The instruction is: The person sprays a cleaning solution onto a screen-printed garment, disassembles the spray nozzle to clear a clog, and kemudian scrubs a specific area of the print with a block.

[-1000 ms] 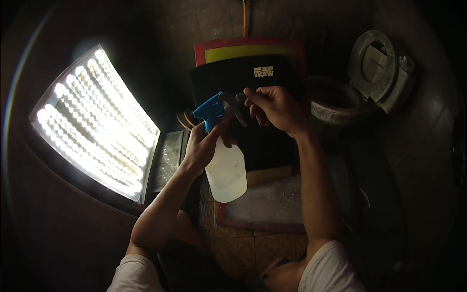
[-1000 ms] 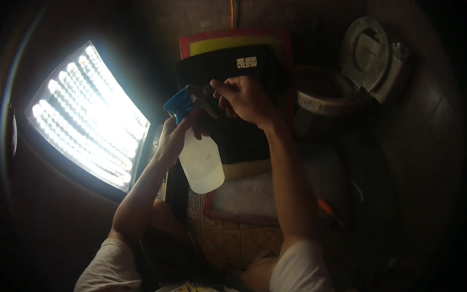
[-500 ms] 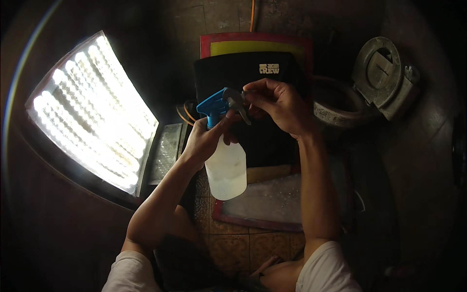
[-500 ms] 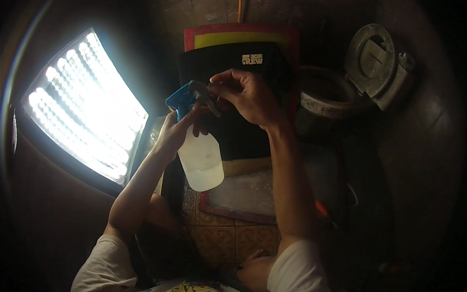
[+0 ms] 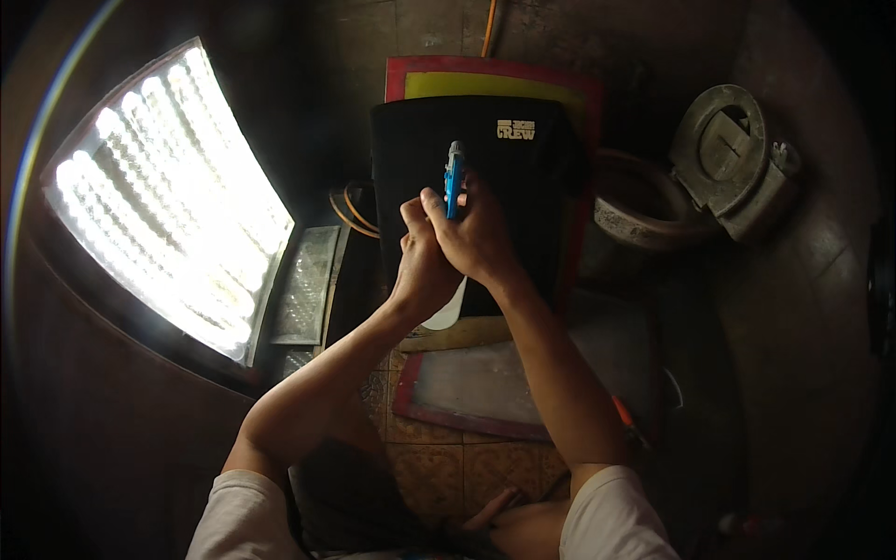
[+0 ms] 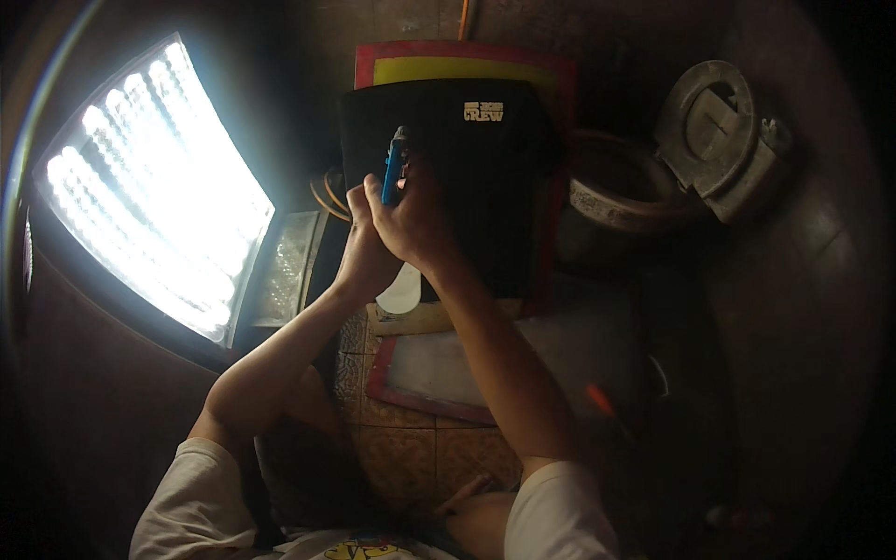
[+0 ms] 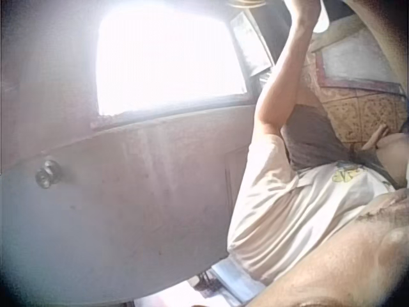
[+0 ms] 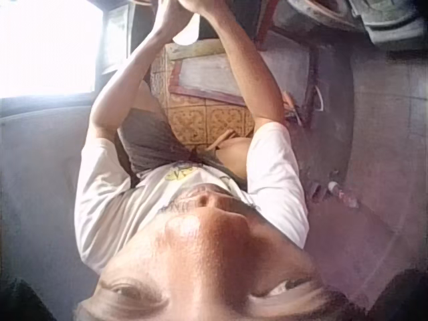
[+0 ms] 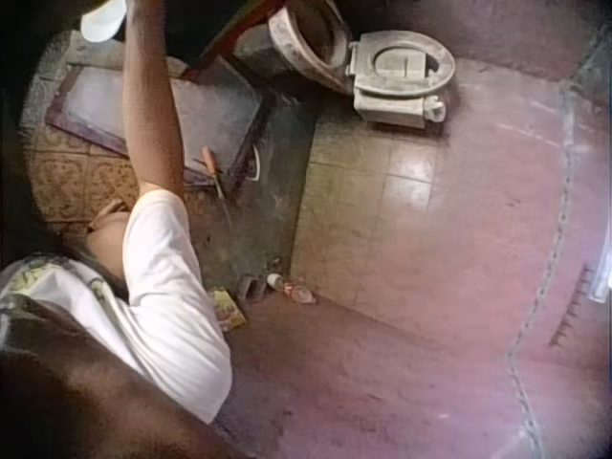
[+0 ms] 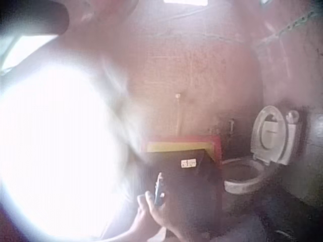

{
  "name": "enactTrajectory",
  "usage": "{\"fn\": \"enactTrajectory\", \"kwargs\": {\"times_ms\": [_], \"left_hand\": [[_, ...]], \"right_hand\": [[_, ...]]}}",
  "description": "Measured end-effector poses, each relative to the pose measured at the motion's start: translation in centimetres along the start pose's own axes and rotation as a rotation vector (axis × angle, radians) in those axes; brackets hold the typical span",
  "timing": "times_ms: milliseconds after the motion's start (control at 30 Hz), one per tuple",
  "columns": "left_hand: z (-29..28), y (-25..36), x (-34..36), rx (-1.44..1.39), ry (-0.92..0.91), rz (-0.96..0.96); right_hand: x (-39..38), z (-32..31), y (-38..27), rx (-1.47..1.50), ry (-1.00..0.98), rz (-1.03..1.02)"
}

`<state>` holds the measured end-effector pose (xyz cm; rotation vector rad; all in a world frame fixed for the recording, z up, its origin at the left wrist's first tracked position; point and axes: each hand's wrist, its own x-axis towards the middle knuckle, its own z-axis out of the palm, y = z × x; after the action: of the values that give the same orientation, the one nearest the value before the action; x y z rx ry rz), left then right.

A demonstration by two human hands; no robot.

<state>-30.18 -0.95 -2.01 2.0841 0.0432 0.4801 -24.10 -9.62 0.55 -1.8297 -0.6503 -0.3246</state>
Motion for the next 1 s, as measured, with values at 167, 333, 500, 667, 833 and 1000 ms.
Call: {"fn": "enactTrajectory", "kwargs": {"times_ms": [167, 333, 500, 667, 833, 1000], "left_hand": [[2.4, -0.7, 0.0, -0.241, -0.001, 0.255], [5.7, -1.8, -0.8, -0.191, -0.067, 0.149], [9.7, -5.4, -1.1, -0.204, -0.273, 0.038], [13.1, -4.4, -0.6, -0.218, -0.258, -0.141], [14.0, -5.5, 0.1, -0.213, -0.214, -0.211], [13.3, -5.8, 2.7, -0.2, -0.182, -0.121]], "right_hand": [[0.6, -1.6, 1.5, -0.088, 0.098, 0.02], [3.0, -7.9, 4.1, 0.512, 0.203, 0.379], [4.8, -8.5, 4.9, 0.428, 0.187, 0.462], [7.1, -8.8, 9.2, 0.16, 0.174, 0.323], [7.9, -6.4, 8.6, 0.049, 0.22, 0.448], [10.3, -6.4, 10.2, 0.074, 0.284, 0.325]]}}
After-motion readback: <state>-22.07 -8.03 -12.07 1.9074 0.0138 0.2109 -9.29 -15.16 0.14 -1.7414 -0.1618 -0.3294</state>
